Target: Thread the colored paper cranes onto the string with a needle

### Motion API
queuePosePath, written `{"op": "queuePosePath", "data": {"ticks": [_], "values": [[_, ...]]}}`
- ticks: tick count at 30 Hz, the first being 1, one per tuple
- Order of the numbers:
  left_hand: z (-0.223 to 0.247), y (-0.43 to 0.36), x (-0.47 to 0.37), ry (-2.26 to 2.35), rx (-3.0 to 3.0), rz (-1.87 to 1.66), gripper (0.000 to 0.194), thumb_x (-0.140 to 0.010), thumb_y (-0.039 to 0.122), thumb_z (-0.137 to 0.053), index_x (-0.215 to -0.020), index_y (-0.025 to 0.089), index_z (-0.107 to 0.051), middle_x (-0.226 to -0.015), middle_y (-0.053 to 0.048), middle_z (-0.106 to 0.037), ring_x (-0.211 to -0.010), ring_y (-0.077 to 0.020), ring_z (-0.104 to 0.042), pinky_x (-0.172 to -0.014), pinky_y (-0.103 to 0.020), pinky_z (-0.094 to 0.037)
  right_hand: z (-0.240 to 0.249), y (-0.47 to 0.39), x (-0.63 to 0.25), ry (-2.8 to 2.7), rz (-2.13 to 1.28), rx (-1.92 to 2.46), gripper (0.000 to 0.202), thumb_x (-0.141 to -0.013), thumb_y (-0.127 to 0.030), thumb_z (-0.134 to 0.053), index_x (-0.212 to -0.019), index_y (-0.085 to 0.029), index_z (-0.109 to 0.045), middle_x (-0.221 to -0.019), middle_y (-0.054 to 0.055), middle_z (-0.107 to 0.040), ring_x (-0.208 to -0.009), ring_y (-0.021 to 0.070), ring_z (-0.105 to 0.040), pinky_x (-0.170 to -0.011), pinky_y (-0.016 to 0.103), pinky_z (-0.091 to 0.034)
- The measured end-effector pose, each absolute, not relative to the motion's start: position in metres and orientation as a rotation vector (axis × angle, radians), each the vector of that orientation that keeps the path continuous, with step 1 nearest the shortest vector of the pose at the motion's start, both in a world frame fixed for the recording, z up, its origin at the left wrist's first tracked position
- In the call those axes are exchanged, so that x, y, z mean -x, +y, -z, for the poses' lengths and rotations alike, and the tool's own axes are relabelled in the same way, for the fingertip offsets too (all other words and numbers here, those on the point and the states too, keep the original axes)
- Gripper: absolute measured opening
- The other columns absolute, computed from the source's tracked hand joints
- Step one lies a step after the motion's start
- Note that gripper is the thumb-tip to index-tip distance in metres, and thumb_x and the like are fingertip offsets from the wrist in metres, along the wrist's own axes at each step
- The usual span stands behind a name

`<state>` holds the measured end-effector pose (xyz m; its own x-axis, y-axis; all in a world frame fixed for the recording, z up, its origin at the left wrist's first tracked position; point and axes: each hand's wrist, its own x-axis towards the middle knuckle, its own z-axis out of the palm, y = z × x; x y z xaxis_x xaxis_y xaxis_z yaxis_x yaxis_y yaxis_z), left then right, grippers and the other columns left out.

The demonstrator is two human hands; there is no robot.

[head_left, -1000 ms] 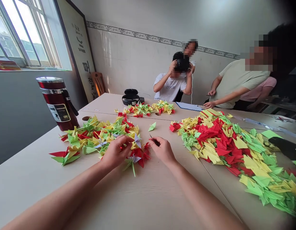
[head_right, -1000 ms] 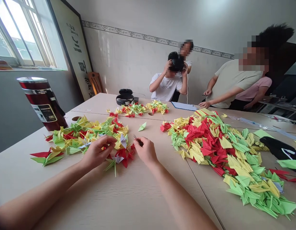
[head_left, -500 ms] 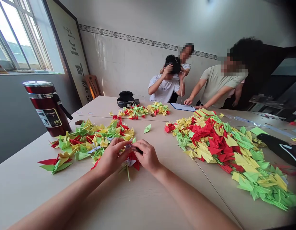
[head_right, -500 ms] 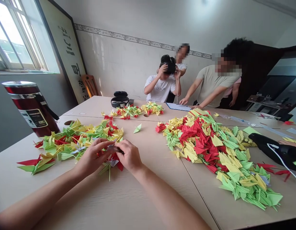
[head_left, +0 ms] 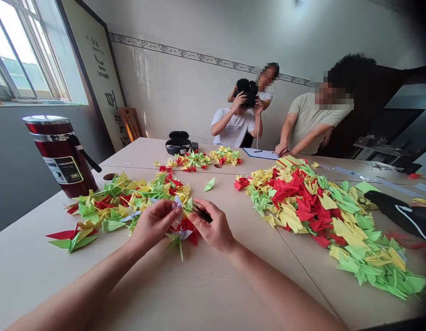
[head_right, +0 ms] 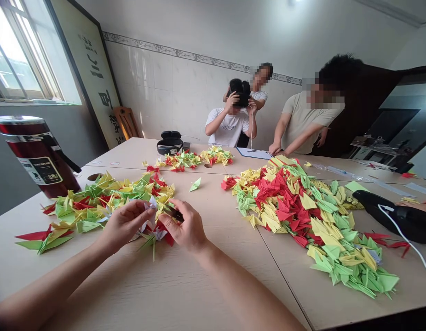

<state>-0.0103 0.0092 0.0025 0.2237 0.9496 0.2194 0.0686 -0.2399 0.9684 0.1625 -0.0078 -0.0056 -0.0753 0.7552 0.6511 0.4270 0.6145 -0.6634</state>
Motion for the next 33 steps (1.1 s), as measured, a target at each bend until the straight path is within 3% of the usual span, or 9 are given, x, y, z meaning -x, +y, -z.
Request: {"op": "queuePosePath", "data": {"ticks": [7,20,27,33], "values": [[-0.016,0.006,0.007,0.709,-0.933,-1.228,0.023,-0.064,0.027,-0.075,-0.068,0.016,-0.055,-0.064,0.005,-0.053,-0.051,-0.0035,-0.047,-0.047,-0.015,-0.041,0.004,-0.012,-0.162,-1.703,-0.400,0.934,0.030,-0.082,-0.028,-0.054,-0.111,-0.021,-0.060,-0.100,0.007,-0.067,-0.091,0.0181,-0.063,-0.079,0.030,-0.053],[-0.010,0.001,0.008,0.542,-0.707,-1.016,0.014,-0.071,0.018,-0.069,-0.081,0.017,-0.058,-0.096,-0.004,-0.065,-0.070,-0.0089,-0.061,-0.068,-0.023,-0.052,0.001,-0.021,-0.157,-1.826,-0.284,1.003,0.025,-0.086,-0.026,-0.050,-0.105,-0.022,-0.065,-0.085,0.005,-0.069,-0.078,0.0176,-0.064,-0.070,0.028,-0.050],[-0.010,-0.001,0.007,0.567,-0.735,-1.007,0.012,-0.073,0.018,-0.068,-0.081,0.016,-0.060,-0.092,-0.004,-0.065,-0.068,-0.0090,-0.060,-0.067,-0.024,-0.052,0.002,-0.020,-0.157,-1.853,-0.220,1.042,0.023,-0.087,-0.027,-0.048,-0.099,-0.020,-0.067,-0.075,0.004,-0.067,-0.070,0.0158,-0.061,-0.064,0.025,-0.047],[-0.010,0.000,0.006,0.574,-0.820,-1.000,0.008,-0.075,0.018,-0.066,-0.080,0.015,-0.061,-0.073,-0.002,-0.061,-0.066,-0.0094,-0.058,-0.066,-0.023,-0.051,0.003,-0.019,-0.158,-1.872,-0.176,1.069,0.024,-0.087,-0.025,-0.048,-0.101,-0.018,-0.067,-0.073,0.004,-0.067,-0.066,0.0143,-0.059,-0.062,0.024,-0.045]]}}
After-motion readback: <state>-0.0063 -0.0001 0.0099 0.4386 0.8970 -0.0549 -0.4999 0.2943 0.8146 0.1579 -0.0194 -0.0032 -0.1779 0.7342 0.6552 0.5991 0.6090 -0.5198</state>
